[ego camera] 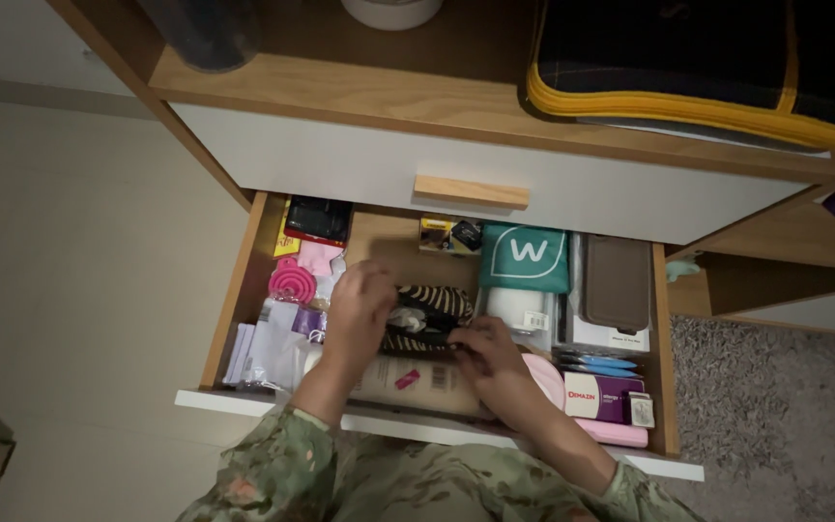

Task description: The person opens a drawer and rummages through its contents. They pick up and examine a zebra-print pouch, a white cloth, a beaded necklace, a small plastic bag, a pen, and several packaged earrings. The person handles each item individually, looking at them before placing them back in the drawer.

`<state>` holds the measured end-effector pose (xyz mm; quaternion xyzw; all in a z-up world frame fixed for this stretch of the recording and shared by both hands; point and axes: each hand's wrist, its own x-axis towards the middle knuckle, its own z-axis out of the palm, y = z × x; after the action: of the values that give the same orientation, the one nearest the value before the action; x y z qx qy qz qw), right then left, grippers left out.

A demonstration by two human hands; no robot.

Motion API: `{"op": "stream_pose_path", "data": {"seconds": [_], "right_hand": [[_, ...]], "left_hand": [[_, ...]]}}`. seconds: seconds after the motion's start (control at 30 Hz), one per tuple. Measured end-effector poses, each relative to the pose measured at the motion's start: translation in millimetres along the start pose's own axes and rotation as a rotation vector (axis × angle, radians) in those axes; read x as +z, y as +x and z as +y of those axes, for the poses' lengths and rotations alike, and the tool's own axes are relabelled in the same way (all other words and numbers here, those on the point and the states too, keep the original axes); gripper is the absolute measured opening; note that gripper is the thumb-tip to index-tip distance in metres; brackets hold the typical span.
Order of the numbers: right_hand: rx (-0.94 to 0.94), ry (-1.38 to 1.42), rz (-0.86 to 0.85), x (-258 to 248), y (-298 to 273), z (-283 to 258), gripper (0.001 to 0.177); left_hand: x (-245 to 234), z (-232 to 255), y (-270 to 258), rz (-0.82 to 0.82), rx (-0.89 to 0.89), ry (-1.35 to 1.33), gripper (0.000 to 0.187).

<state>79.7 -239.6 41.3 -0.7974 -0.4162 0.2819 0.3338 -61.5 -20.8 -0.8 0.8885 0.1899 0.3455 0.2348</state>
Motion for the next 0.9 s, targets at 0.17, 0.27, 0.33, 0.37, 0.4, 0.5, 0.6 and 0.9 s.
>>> {"op": "stream_pose_path", "data": {"seconds": [0.17,0.27,0.33,0.37,0.4,0.5,0.6,0.9], "right_hand": [[0.079,0.091,-0.019,-12.8,-1.6,-19.8,0.039],[0.084,0.141,-0.040,-15.9,0.0,-23.5,0.047],[0.072,0.157,-0.049,-15.4,2.0,-23.4,0.050],[0.083,0.168,-0.053,-14.2,2.3,-23.1,0.050],[0.094,0.178,-0.057,-13.0,2.7,-22.9,0.051],[0.105,0.206,-0.060,-10.9,5.4,-19.5,0.053],[0.115,0.172,-0.105,-14.3,4.3,-22.7,0.054],[0.114,0.136,-0.160,-13.8,2.5,-23.6,0.053]], "left_hand": [[-19.3,26.9,2.9,-0.034,0.087,0.195,0.006],[-29.7,39.9,7.1,-0.152,-0.004,0.220,0.024],[-38.0,46.9,13.1,-0.246,-0.061,0.210,0.039],[-45.4,52.5,18.7,-0.486,-0.209,0.196,0.055],[-52.9,58.1,24.2,-0.724,-0.359,0.179,0.072],[-54.3,60.7,31.1,-0.891,-0.545,0.075,0.090],[-55.1,56.6,30.1,-0.927,-0.542,0.043,0.098],[-61.9,55.1,36.5,-0.961,-0.479,-0.049,0.090]]}}
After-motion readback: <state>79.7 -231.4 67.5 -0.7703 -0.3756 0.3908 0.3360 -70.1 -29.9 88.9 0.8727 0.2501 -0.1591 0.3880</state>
